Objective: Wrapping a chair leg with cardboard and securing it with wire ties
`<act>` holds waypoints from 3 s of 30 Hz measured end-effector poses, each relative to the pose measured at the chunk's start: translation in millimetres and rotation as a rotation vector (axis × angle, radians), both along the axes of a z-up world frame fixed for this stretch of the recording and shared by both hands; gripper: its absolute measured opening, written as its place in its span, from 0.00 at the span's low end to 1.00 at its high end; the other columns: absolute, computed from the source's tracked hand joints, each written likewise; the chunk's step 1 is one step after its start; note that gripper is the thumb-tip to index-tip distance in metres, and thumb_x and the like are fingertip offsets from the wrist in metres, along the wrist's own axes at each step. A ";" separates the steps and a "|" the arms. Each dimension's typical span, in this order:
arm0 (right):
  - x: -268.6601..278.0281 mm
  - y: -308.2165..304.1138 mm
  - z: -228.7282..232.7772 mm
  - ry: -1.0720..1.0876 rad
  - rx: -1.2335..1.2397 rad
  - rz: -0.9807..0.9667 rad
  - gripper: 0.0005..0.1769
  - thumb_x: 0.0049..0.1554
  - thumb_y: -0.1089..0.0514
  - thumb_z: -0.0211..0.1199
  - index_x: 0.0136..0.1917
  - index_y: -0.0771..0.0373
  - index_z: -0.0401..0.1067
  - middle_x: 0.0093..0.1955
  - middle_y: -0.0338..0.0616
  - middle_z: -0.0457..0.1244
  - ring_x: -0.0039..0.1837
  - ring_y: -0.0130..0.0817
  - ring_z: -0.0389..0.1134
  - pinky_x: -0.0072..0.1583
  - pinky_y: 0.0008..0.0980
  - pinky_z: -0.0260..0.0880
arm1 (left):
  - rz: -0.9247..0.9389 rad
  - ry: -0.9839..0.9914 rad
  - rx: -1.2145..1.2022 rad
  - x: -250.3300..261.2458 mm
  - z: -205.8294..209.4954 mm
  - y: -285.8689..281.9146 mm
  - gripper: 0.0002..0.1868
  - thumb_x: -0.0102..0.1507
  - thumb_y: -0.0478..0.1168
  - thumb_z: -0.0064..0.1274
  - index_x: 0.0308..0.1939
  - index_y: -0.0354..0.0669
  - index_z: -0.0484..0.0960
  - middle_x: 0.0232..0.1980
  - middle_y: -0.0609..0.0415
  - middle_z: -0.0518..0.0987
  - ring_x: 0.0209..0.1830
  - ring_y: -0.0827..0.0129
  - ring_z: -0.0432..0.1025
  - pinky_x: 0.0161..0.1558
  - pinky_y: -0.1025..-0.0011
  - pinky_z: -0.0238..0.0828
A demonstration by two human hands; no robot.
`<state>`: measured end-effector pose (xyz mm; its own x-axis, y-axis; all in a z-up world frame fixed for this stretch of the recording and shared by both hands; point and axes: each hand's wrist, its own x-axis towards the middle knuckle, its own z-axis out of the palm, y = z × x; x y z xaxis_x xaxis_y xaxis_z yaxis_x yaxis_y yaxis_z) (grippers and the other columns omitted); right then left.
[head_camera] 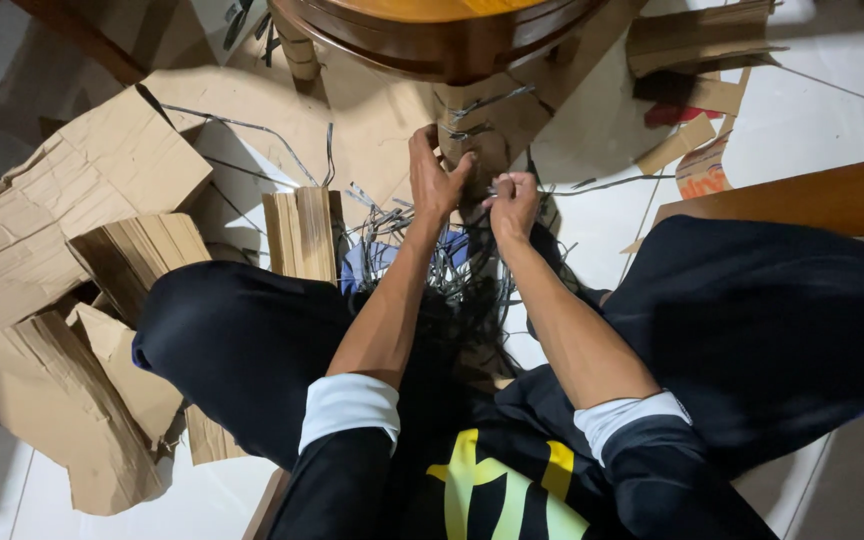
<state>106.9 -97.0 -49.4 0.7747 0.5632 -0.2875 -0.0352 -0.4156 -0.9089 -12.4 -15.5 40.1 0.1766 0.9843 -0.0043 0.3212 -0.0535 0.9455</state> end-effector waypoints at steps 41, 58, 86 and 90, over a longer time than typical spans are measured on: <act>52.5 98.2 -113.9 -0.729 -0.851 1.260 0.19 0.50 0.58 0.69 0.52 0.73 0.80 0.54 0.82 0.65 0.55 0.67 0.73 0.56 0.60 0.74 | -0.103 -0.155 -0.245 -23.6 3.6 30.3 0.35 0.54 0.41 0.73 0.59 0.38 0.71 0.61 0.36 0.76 0.63 0.41 0.74 0.62 0.54 0.79; 14.5 60.7 -45.2 -0.760 -0.680 1.158 0.31 0.53 0.40 0.72 0.60 0.61 0.69 0.55 0.61 0.64 0.56 0.54 0.70 0.54 0.49 0.74 | -0.098 0.076 -0.093 -13.7 -25.3 37.9 0.14 0.60 0.33 0.53 0.50 0.44 0.80 0.48 0.44 0.82 0.53 0.48 0.77 0.53 0.59 0.83; 7.4 -53.7 -30.5 -0.161 -0.273 -0.182 0.23 0.61 0.45 0.44 0.54 0.47 0.80 0.55 0.46 0.71 0.64 0.53 0.68 0.66 0.48 0.64 | -0.213 0.181 -0.231 -22.1 -11.4 29.7 0.24 0.61 0.36 0.64 0.56 0.47 0.69 0.60 0.46 0.77 0.63 0.47 0.74 0.64 0.52 0.76; 5.8 -60.2 -25.7 -0.143 -0.298 -0.183 0.24 0.62 0.42 0.43 0.58 0.44 0.79 0.60 0.47 0.69 0.68 0.52 0.66 0.70 0.47 0.62 | -0.203 0.139 -0.239 -21.2 -12.3 29.8 0.24 0.61 0.35 0.65 0.55 0.46 0.69 0.60 0.46 0.77 0.63 0.45 0.74 0.62 0.55 0.78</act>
<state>112.7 -157.2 -75.2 0.8991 0.3193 -0.2994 -0.0147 -0.6615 -0.7498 -33.6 14.3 27.9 0.3507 0.8973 -0.2682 0.4534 0.0878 0.8870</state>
